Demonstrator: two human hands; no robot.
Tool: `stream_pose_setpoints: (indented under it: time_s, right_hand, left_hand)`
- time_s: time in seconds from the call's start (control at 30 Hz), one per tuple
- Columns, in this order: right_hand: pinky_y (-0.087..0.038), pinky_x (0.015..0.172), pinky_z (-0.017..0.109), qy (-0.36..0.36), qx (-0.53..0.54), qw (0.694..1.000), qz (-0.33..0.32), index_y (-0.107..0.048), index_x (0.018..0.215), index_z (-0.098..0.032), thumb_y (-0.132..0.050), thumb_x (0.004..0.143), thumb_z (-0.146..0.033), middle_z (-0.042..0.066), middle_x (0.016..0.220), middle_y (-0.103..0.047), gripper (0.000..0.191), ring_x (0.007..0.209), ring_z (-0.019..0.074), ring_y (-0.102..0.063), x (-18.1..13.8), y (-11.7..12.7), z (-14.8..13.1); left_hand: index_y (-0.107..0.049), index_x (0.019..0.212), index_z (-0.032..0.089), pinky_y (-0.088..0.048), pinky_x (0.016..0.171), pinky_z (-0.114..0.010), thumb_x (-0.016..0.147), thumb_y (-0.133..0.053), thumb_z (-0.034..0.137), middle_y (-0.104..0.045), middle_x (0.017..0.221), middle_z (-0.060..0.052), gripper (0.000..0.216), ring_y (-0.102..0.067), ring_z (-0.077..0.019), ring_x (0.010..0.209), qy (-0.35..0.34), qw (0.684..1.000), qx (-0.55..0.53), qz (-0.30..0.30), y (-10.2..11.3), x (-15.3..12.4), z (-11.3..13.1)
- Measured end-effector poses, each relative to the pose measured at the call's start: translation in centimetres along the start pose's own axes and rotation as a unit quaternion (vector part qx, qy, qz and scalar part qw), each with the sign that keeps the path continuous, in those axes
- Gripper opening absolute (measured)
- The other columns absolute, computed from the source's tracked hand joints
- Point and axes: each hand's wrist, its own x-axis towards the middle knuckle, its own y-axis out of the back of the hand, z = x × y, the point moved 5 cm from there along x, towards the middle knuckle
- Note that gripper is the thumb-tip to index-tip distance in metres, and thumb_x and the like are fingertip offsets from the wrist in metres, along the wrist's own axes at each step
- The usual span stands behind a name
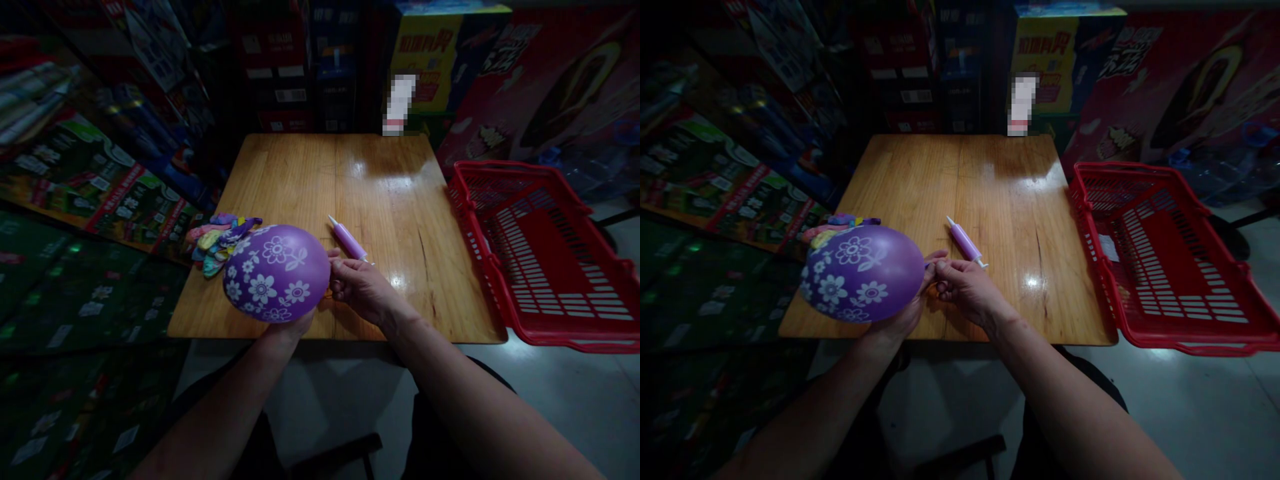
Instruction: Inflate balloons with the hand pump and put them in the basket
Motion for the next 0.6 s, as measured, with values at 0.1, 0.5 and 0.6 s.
stream_pose_setpoints:
  time_s: [0.1, 0.5, 0.6]
  right_hand:
    - [-0.042, 0.049, 0.013, -0.012, 0.030, 0.999, -0.008, -0.070, 0.081, -0.013, -0.082, 0.083, -0.031, -0.001, 0.065, -0.060, 0.021, 0.054, 0.0041, -0.051, 0.1, 0.0, 0.5]
    - [-0.040, 0.048, 0.012, -0.015, 0.083, 0.996, 0.022, -0.069, 0.086, -0.014, -0.086, 0.077, -0.031, -0.004, 0.060, -0.057, 0.025, 0.049, 0.0036, -0.049, -4.9, -0.3, 3.7]
    - [-0.041, 0.048, 0.013, 0.000, 0.076, 0.995, 0.058, -0.068, 0.086, -0.013, -0.088, 0.074, -0.032, -0.004, 0.059, -0.056, 0.030, 0.047, 0.0031, -0.048, -8.7, -0.7, 6.1]
  left_hand:
    - [-0.078, 0.111, 0.022, -0.051, 0.102, -0.039, 0.087, -0.073, 0.032, -0.072, 0.124, -0.009, 0.026, -0.065, -0.0258, 0.116, -0.012, 1.000, -0.003, 0.008, -0.1, -0.3, 0.0]
    - [-0.079, 0.108, 0.017, -0.044, 0.110, -0.046, 0.081, -0.077, 0.037, -0.071, 0.128, -0.013, 0.033, -0.062, -0.0304, 0.124, 0.008, 0.997, -0.033, 0.067, -2.1, -6.9, 0.5]
    - [-0.079, 0.107, 0.018, -0.044, 0.111, -0.045, 0.080, -0.077, 0.037, -0.070, 0.128, -0.013, 0.033, -0.062, -0.0301, 0.124, 0.011, 0.997, -0.019, 0.069, -2.1, -11.1, -0.1]
